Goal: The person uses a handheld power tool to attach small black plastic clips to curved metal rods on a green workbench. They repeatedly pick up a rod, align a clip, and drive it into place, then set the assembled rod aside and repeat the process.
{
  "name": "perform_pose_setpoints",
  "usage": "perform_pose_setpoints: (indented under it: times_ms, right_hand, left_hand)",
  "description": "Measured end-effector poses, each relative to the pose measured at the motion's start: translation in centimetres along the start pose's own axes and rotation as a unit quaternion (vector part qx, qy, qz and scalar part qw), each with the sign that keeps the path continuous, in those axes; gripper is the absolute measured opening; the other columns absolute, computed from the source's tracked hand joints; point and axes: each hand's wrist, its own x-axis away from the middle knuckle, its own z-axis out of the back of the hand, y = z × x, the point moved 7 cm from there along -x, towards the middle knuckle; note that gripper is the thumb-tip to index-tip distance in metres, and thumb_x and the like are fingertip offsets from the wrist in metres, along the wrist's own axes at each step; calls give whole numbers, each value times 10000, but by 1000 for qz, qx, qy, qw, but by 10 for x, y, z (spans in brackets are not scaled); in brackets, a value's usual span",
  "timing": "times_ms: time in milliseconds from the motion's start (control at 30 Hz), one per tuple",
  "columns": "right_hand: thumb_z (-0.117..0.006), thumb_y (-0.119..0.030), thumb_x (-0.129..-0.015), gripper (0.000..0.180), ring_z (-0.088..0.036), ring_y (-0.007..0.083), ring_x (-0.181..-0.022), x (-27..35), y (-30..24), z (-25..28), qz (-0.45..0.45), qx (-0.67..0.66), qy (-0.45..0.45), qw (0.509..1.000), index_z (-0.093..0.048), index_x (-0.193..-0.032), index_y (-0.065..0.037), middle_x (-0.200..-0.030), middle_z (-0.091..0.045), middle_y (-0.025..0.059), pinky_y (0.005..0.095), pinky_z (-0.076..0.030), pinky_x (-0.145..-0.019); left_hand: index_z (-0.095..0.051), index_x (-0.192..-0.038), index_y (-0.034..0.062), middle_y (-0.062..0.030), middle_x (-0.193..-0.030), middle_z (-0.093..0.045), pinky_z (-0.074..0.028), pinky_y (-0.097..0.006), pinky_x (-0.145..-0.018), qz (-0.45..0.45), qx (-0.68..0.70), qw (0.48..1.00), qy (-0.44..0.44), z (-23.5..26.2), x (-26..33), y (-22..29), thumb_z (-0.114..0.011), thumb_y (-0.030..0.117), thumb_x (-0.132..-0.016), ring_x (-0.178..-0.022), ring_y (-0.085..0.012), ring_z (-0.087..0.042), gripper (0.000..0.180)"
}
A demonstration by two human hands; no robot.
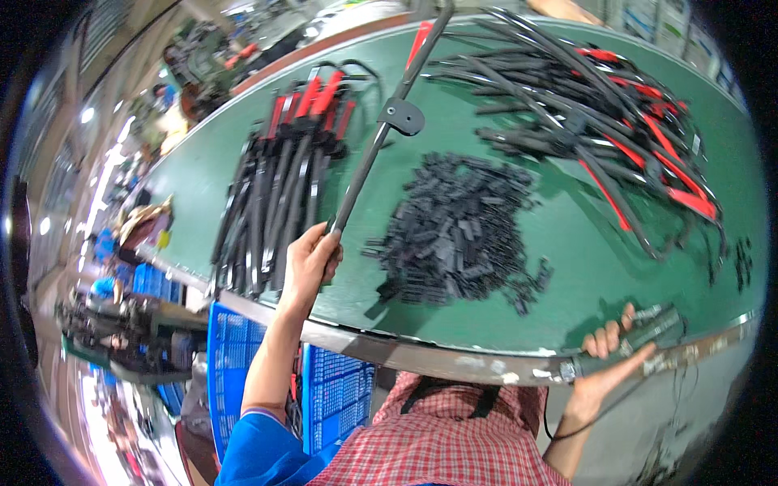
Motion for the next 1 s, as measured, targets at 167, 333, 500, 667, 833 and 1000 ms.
perform_pose_setpoints:
  times_ms: [167,333,500,667,833,1000]
  right_hand:
    - [-392,-594,-936,610,-296,61,-484,-2,-7,7,15,31,-10,999,-498,-1222,-65,-633,-305,-32,210,-292,-440]
    - [-391,-605,-930,628,-329,78,-487,-7,-4,8,0,3,18,1000,-487,-1245,-71,-638,-360,-22,227,-318,-444]
    - [-370,-624,-927,677,-348,91,-484,-12,-6,13,-20,-29,-9,999,-467,-1292,-62,-640,-372,-11,247,-342,-437]
    - [-353,-623,-932,689,-349,96,-467,-12,-2,14,-41,-36,-31,998,-445,-1320,-62,-633,-365,-8,259,-337,-431]
    - [-332,-639,-928,706,-340,100,-447,-11,0,20,-38,-33,-18,999,-429,-1341,-74,-629,-372,-8,271,-340,-427]
    - [-341,-710,-880,729,-345,116,-440,-14,5,25,-101,-75,9,992,-472,-1272,-110,-591,-386,-7,291,-301,-431]
  left_hand:
    - [-497,-1224,-28,12,-670,-523,-336,-197,-423,-25,5,998,54,65,-54,-31,-574,168,-914,-497,-43,-433,375]
    - [-456,-1320,11,-159,-768,-614,-489,-360,-629,-91,-286,950,87,79,-95,-67,-560,179,-869,-675,-254,-618,493]
    - [-408,-1333,0,-175,-779,-630,-498,-356,-563,-30,-289,955,56,66,-103,-61,-481,187,-921,-631,-251,-618,459]
    - [-449,-1146,11,-160,-758,-636,-505,-291,-443,162,-161,971,-68,87,-111,-36,-437,164,-965,-573,-198,-650,238]
    - [-621,-1109,38,-180,-1095,-616,-495,-443,-815,-213,-644,729,93,35,-121,61,-506,320,-905,-969,-352,-617,367]
    - [-618,-1148,50,-188,-1117,-607,-438,-411,-939,-413,-469,775,91,-60,-221,7,-541,149,-861,-1068,-366,-561,313]
